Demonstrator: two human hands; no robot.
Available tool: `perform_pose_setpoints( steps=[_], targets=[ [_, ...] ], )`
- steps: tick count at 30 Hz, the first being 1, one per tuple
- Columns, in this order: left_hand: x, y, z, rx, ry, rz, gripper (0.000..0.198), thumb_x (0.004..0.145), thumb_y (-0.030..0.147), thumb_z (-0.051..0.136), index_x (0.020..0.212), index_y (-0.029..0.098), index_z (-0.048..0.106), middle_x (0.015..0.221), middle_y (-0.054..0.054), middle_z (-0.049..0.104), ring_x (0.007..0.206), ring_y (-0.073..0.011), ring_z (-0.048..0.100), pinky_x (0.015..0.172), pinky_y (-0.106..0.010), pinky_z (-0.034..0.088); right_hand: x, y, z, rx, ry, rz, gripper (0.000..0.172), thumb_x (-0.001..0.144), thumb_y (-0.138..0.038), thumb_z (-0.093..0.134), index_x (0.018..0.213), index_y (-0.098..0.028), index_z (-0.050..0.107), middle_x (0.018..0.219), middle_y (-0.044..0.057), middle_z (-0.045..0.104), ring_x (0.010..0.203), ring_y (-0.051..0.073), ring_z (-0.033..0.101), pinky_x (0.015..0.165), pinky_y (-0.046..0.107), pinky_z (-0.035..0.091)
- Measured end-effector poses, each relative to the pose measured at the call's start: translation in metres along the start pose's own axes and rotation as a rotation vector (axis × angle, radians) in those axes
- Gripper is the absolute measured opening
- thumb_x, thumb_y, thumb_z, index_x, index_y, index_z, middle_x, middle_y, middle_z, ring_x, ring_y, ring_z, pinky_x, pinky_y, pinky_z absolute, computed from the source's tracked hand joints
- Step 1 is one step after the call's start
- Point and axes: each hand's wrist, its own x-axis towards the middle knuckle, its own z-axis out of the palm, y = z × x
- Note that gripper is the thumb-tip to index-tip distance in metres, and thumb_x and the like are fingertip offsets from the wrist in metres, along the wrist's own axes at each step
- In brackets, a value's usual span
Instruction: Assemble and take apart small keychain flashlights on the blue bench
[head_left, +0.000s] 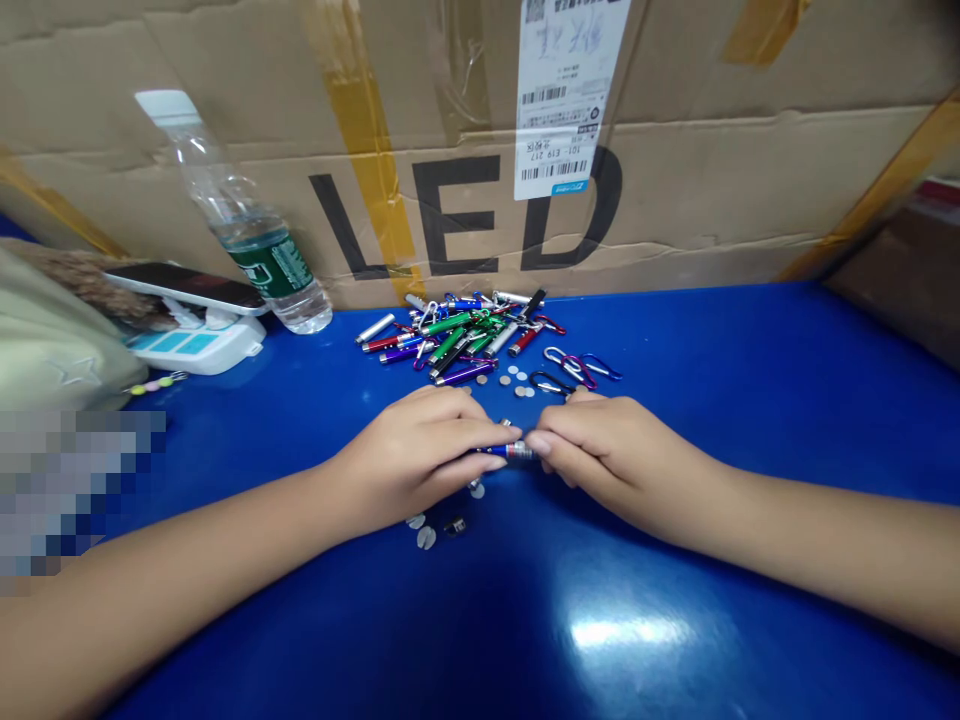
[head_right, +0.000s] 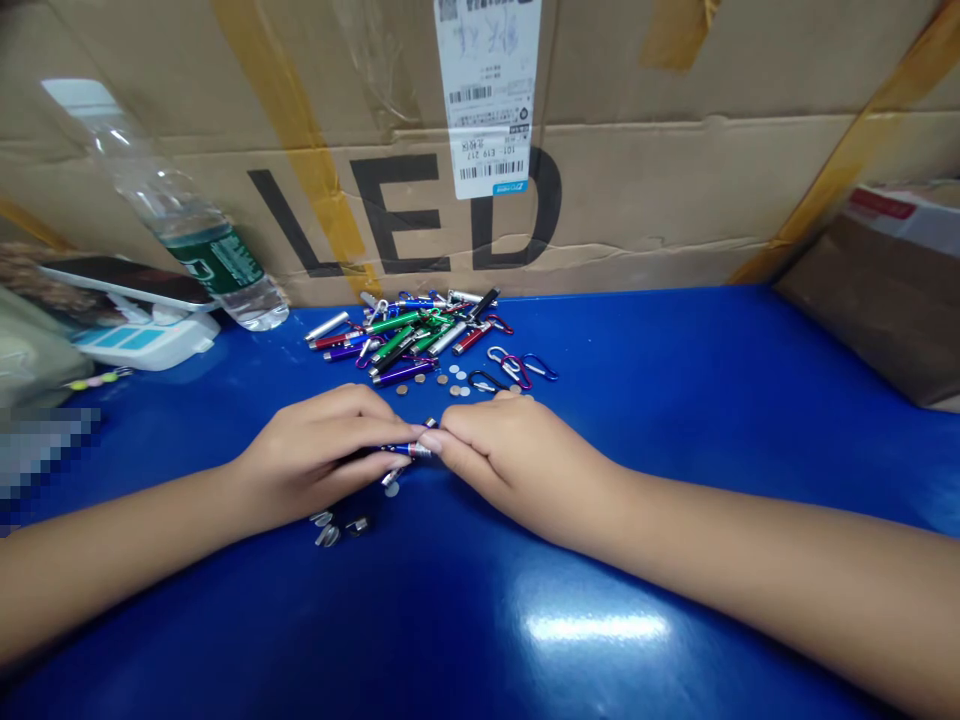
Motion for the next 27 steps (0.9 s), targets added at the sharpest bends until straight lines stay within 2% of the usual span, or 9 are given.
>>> perform_pose_setpoints(
  steps=[4,8,12,17,23,27],
  targets=[
    [0.001,0.004,0.000,-0.024,0.007,-0.051,0.020,0.090,0.020,0.052,0.106,0.018,0.063,0.082,-0.004,0.065,0.075,-0.0106,0.062,0.067,-0.020,0.051,0.000,-0.003,0.000,-0.003,0.031,0.021,0.043,0.097,-0.038,0.029,0.063,-0.019,0.047,0.055,-0.001,0.050,0.053,0.011,0.044,0.058,0.025,0.030],
    [0.001,0.006,0.001,0.038,0.040,-0.036,0.017,0.090,0.020,0.053,0.103,0.018,0.064,0.082,-0.004,0.066,0.075,-0.0111,0.062,0.067,-0.022,0.051,0.002,-0.008,0.000,0.084,0.023,0.141,0.041,0.095,-0.038,0.033,0.061,-0.019,0.046,0.054,-0.002,0.049,0.052,0.011,0.044,0.055,0.024,0.030],
    [0.000,0.008,0.001,0.132,0.118,0.038,0.014,0.088,0.017,0.056,0.099,0.021,0.064,0.086,-0.002,0.069,0.081,-0.0122,0.063,0.073,-0.025,0.049,0.005,-0.016,-0.002,0.327,-0.052,0.309,0.044,0.095,-0.039,0.031,0.061,-0.019,0.050,0.050,-0.003,0.050,0.049,0.010,0.047,0.053,0.024,0.033],
    [0.001,0.011,-0.001,0.207,0.124,0.007,0.010,0.089,0.022,0.055,0.091,0.023,0.066,0.077,0.001,0.069,0.074,-0.0103,0.064,0.069,-0.023,0.048,0.008,-0.023,-0.008,0.479,-0.144,0.432,0.049,0.096,-0.042,0.027,0.058,-0.019,0.050,0.046,-0.003,0.049,0.044,0.010,0.045,0.050,0.024,0.034],
    [0.001,0.007,0.002,0.165,0.127,-0.004,0.014,0.086,0.019,0.059,0.098,0.020,0.065,0.084,-0.004,0.067,0.078,-0.0123,0.063,0.071,-0.025,0.050,0.006,-0.015,-0.011,0.402,-0.106,0.392,0.049,0.094,-0.046,0.031,0.059,-0.019,0.052,0.051,-0.003,0.051,0.049,0.010,0.047,0.054,0.025,0.036],
    [0.003,0.006,0.001,0.132,0.118,-0.032,0.017,0.085,0.018,0.059,0.101,0.019,0.065,0.083,-0.004,0.066,0.078,-0.0117,0.062,0.071,-0.023,0.051,0.003,-0.011,-0.011,0.455,-0.096,0.384,0.052,0.095,-0.050,0.027,0.064,-0.018,0.054,0.054,-0.002,0.052,0.051,0.011,0.048,0.054,0.025,0.036]
  ],
)
